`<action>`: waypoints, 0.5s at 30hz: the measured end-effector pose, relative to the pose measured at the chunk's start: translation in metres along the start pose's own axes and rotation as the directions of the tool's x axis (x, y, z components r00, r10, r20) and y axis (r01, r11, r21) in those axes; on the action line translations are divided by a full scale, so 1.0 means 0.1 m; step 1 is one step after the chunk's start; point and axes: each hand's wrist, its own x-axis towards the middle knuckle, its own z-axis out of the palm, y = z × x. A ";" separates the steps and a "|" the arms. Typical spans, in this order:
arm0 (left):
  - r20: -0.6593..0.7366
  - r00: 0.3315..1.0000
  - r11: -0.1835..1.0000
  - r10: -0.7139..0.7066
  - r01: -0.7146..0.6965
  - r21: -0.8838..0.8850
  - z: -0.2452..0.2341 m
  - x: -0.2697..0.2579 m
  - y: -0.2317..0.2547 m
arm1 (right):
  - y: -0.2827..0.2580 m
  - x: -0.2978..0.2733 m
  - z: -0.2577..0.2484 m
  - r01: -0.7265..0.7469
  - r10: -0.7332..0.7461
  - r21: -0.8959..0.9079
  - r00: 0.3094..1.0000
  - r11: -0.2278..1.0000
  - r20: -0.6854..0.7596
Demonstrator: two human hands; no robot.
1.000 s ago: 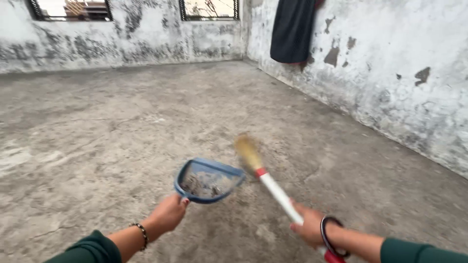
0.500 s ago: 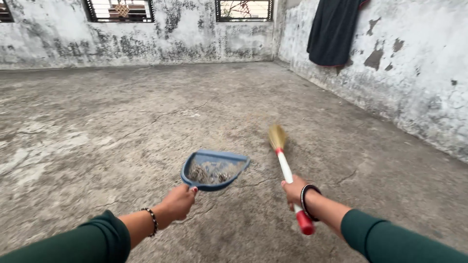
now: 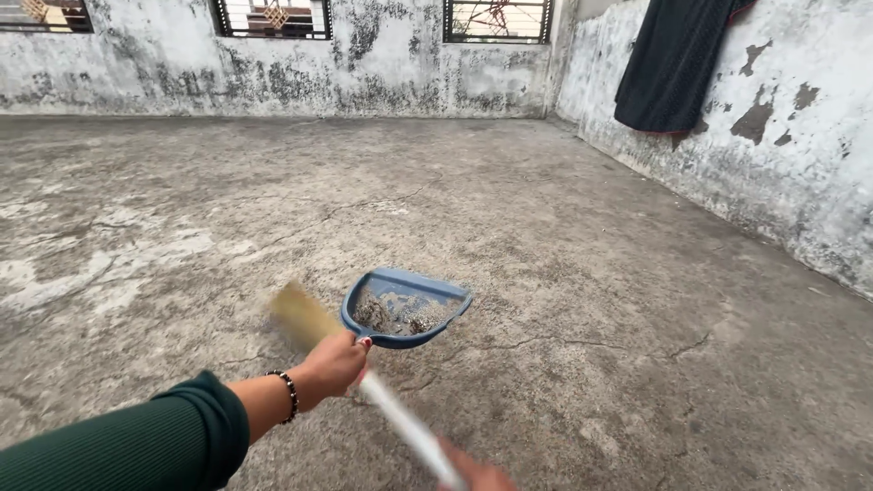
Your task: Sweep the floor of an outdoor terrace using a broom and dustpan.
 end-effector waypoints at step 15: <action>0.058 0.992 0.987 -0.109 0.115 -0.111 -0.17 -0.09 -0.39 | -0.77 -0.23 -0.49 -0.194 0.224 -0.229 0.968 0.954 0.111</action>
